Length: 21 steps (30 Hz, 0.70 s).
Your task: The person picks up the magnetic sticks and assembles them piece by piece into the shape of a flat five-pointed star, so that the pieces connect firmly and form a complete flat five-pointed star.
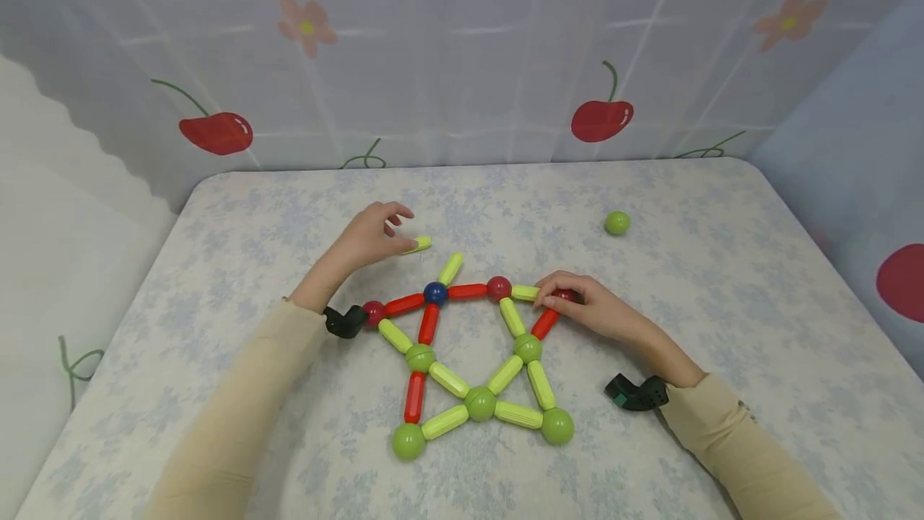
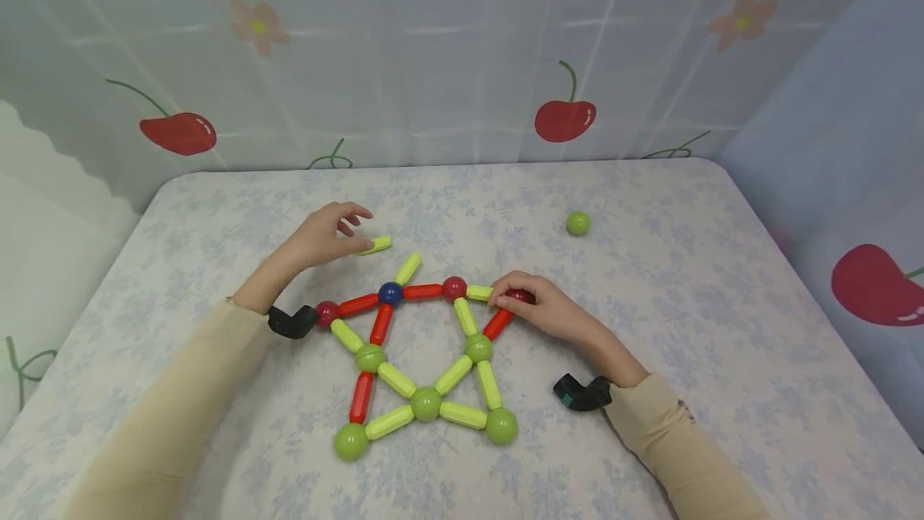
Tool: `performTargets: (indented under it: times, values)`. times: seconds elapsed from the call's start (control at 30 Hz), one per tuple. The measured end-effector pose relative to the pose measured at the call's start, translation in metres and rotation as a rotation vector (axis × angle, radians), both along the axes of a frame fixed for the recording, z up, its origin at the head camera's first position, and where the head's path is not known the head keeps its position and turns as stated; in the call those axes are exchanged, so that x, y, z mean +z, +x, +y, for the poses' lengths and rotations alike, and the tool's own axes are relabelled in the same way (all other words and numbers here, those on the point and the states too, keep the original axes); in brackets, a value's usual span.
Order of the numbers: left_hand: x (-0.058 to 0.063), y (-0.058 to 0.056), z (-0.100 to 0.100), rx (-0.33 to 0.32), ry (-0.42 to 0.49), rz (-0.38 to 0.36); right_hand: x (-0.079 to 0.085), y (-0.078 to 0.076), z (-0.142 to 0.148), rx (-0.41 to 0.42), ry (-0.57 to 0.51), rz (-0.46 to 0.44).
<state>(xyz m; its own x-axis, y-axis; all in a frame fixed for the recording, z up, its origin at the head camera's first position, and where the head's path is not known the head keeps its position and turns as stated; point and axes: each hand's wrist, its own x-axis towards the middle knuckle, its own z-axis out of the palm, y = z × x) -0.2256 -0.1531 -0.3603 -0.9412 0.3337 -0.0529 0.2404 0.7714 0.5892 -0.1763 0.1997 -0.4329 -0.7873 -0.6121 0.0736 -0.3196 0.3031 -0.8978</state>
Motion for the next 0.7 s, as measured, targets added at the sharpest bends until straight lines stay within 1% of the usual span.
performTargets:
  times: [0.1, 0.17, 0.27, 0.33, 0.43, 0.53, 0.6, 0.63, 0.7]
  values:
    - [-0.01, -0.011, -0.001, -0.04, -0.096, -0.05, 0.001, 0.0, 0.0, -0.002, 0.007, 0.0]
    - [-0.015, -0.016, -0.001, -0.072, -0.144, -0.044, 0.002, 0.001, 0.0, -0.011, 0.014, -0.005]
    - [-0.017, -0.019, -0.002, -0.093, -0.179, -0.027, 0.003, 0.001, 0.0, -0.019, 0.013, -0.007]
    - [-0.014, -0.019, -0.003, -0.088, -0.172, -0.035, 0.002, 0.001, 0.0, -0.018, 0.007, -0.001]
    - [-0.004, -0.019, -0.007, -0.085, -0.128, -0.052, 0.001, -0.001, 0.0, 0.011, -0.021, 0.028]
    - [0.008, -0.022, -0.006, -0.116, -0.036, -0.041, 0.001, -0.002, 0.0, 0.039, -0.041, 0.053]
    - [0.015, -0.024, 0.001, -0.138, 0.037, -0.05, 0.001, -0.002, 0.0, 0.043, -0.044, 0.055]
    - [0.017, -0.025, 0.007, -0.145, 0.082, -0.069, 0.001, -0.002, 0.001, 0.041, -0.042, 0.051]
    - [0.021, -0.026, 0.021, -0.14, 0.187, -0.133, 0.001, -0.001, 0.001, 0.036, -0.042, 0.042]
